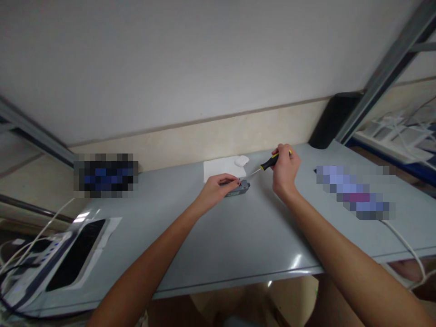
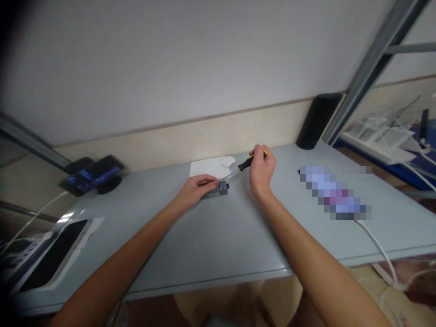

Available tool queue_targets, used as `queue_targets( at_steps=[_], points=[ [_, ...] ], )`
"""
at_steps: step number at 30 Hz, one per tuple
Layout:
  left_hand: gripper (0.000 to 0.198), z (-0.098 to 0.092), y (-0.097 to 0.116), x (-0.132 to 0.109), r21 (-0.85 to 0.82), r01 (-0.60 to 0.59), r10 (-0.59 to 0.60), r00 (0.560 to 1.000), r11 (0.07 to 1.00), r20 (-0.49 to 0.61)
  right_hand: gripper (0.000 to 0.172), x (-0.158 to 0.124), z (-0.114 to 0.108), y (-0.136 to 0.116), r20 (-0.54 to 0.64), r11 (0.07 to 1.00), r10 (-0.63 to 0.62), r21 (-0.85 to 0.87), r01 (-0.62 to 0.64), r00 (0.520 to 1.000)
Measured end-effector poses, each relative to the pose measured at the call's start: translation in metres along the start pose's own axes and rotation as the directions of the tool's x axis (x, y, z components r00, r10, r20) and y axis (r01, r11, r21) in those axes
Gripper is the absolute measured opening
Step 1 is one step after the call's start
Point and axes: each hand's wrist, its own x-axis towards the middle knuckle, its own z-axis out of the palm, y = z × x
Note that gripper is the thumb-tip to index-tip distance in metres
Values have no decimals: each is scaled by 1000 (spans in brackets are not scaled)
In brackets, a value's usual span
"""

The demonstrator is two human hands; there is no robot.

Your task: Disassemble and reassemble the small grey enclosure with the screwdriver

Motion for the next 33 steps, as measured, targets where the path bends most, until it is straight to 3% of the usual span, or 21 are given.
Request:
queue_targets(
  at_steps=[4,11,20,33],
  points=[
    [27,-5,-3,1,-11,-14,13,1000,1000,-28,33,-3,3,3,-80,994,107,31,-105,991],
    [22,-8,1,-4,158,-215,222,975,964,-29,32,-5,6,5,-91,985,169,37,-166,981],
    [16,-3,-2,-7,343,-439,481,876,830,-41,26,-6,8,5,-84,974,221,69,-215,972],
    [13,-1,-8,-5,484,-445,540,839,754,-70,29,-11,13,7,-52,970,242,41,-240,969]
  ],
)
